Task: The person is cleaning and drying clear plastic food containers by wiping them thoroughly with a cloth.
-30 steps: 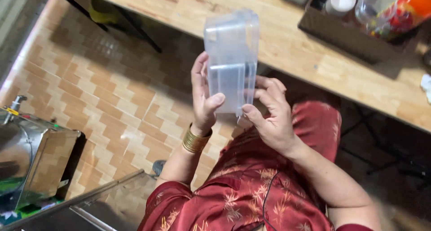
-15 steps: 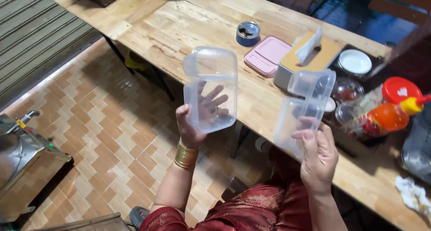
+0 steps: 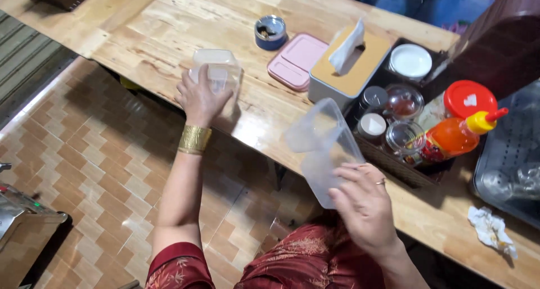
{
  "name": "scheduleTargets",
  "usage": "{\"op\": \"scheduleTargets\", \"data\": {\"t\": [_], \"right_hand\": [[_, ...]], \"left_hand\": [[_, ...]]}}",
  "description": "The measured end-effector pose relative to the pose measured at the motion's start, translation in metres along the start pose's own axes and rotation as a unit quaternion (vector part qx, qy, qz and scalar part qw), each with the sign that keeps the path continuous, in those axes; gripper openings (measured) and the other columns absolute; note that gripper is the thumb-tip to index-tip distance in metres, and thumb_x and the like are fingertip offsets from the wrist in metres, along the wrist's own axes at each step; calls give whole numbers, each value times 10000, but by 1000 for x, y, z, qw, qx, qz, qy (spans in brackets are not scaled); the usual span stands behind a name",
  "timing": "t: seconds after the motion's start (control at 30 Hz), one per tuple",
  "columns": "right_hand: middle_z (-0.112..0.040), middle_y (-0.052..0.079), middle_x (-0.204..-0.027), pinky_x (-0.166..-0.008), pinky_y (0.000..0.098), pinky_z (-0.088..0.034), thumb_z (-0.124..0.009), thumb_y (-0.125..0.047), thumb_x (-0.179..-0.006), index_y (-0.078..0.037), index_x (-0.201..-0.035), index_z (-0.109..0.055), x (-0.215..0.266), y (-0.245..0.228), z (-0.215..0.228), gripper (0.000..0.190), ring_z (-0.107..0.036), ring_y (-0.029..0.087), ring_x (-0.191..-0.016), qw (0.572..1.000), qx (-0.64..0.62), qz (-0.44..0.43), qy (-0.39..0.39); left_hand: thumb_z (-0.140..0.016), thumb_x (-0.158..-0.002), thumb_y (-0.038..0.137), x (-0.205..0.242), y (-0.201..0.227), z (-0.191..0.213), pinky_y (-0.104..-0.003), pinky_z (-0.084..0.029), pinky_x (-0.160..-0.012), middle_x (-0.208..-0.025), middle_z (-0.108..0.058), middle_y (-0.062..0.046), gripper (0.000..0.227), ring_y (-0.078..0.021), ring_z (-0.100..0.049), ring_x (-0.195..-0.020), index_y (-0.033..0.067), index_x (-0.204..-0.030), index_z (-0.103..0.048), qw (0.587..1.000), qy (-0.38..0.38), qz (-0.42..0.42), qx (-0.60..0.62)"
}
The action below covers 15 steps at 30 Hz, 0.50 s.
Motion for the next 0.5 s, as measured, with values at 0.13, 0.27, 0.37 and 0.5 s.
{"op": "scheduleTargets", "data": {"t": [0.13, 0.27, 0.37, 0.5], "right_hand": [[-745, -4, -1132, -1035, 457, -376, -692, -200, -942, -100, -928, -757, -1, -2, -25, 120, -630, 318, -1118, 953, 235, 186, -43], [-718, -17, -1122, -969, 462, -432, -675, -225, -960, -119, -931, -742, -3, 14, -56, 129, -659, 279, -1007, 904, 340, 244, -84], [-690, -8, -963, -863, 415, -431, -698, -230, -930, -117, -797, -689, -21, 17, -68, 175, -620, 289, -946, 899, 354, 251, -58], [-661, 30, -881, -786, 400, -448, -633, -186, -981, -77, -798, -716, -25, 44, -105, 228, -567, 295, -917, 895, 359, 259, -49]], "left_hand": [[-600, -821, 705, -13, 10, -12, -664, -417, -865, -1362, -433, -301, 793, -520, -482, -1128, 201, -1426, -504, 998, 8, -23, -59], [-633, -807, 561, -18, 22, -16, -696, -282, -1023, -1516, -305, -344, 833, -540, -315, -1359, 194, -1521, -413, 997, -54, -25, -53], [-645, -927, 436, -6, 33, -4, -762, -218, -1069, -1603, -242, -267, 729, -511, -237, -1429, 206, -1569, -387, 996, 6, -60, -59], [-644, -975, 434, 16, 43, 1, -696, -286, -1008, -1458, -461, -252, 558, -463, -382, -1312, 141, -1441, -553, 983, 108, -140, 42]]}}
Point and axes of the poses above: each hand's wrist, its own x-axis away from the middle knuckle, its own z-axis out of the back of the hand, y = z × x, the point moved 5 cm from there along -x, towards the middle knuckle
